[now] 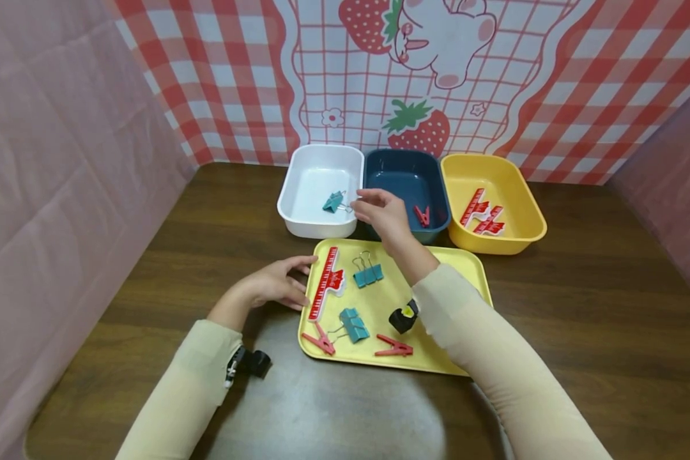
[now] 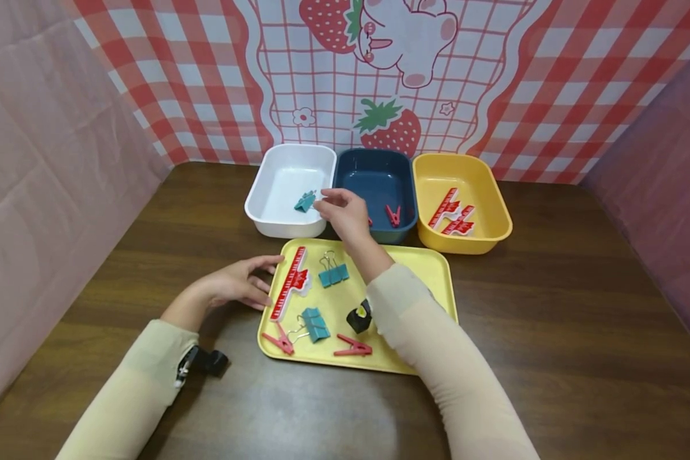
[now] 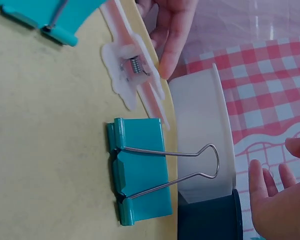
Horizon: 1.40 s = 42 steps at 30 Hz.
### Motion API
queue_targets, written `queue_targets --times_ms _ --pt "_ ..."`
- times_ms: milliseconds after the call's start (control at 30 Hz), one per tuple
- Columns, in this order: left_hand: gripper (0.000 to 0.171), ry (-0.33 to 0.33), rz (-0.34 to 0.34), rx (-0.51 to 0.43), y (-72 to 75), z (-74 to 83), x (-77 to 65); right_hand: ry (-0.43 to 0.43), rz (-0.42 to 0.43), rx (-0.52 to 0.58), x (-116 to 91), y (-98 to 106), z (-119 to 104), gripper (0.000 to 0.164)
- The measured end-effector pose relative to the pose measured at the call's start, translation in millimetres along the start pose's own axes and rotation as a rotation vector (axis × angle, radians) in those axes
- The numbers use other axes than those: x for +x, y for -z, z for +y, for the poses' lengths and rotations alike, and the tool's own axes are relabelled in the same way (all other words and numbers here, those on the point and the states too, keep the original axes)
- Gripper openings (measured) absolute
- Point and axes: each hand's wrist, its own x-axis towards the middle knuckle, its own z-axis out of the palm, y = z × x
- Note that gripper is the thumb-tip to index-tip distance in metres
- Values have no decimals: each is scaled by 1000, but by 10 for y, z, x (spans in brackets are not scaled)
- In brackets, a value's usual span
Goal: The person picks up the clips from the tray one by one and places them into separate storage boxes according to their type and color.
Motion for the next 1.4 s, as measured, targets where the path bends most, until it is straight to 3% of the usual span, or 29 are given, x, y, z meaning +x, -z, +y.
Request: queue_targets --times_ms 267,900,1400 --pt "83 9 4 3 -3 6 0 54 -25 -53 -118 41 43 32" --pt "83 19 10 -7 -8 0 8 70 -18 -164 -337 116 126 35" --pt "84 8 7 -4 -18 8 -4 26 12 -202 -479 148 239 36"
